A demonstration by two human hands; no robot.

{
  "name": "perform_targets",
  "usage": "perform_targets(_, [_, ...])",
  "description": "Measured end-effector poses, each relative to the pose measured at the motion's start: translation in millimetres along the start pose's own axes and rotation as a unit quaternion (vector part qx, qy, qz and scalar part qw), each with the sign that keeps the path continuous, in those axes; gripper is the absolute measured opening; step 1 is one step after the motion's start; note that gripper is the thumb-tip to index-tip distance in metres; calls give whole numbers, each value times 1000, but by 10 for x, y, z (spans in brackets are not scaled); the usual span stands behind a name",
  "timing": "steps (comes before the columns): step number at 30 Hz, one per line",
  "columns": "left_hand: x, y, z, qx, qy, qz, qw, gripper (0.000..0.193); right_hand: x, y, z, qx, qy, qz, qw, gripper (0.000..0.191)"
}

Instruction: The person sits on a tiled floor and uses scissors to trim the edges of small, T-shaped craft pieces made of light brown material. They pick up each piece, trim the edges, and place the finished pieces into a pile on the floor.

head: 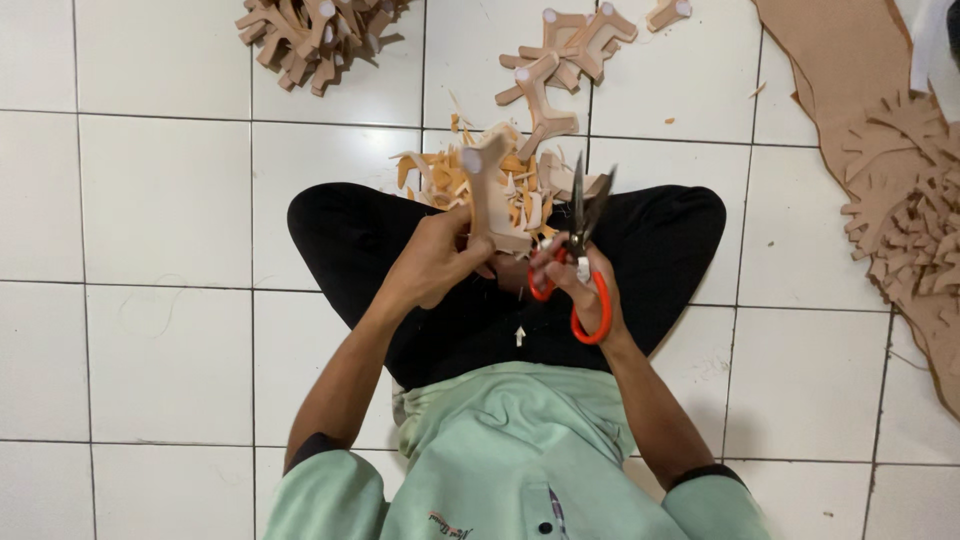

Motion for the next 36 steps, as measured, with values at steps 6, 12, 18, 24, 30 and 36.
perform_targets(6, [-176,227,381,7,-420,89,903,41,17,139,24,16,40,-59,997,29])
perform_targets(12, [-200,18,226,-174,-54,-172,968,27,74,114,-149,-13,-41,-117,992,30])
perform_targets(18, [397,115,-23,-162,-98,-178,966,39,106,-77,-314,-67,-123,-88,986,32])
perform_targets(24, [403,-23,-183,-150,-123,-156,969,43,-162,-158,-179,-67,-125,70,987,43])
perform_targets(30, [266,-19,-157,-156,-152,-148,965,45,-371,-101,72,-46,-136,114,983,62])
perform_targets(36, [195,-39,-165,-160,-168,-147,962,45,-361,-163,23,-76,-72,96,990,58])
Point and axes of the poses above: each hand's wrist, its own y-axis towards the middle knuckle, its own x-axis out of the back of the hand, z = x × y, the point moved 9 cm from there along y, towards the middle knuckle, and after that the axes turned 11 degrees about z, right-handed, at the moved point
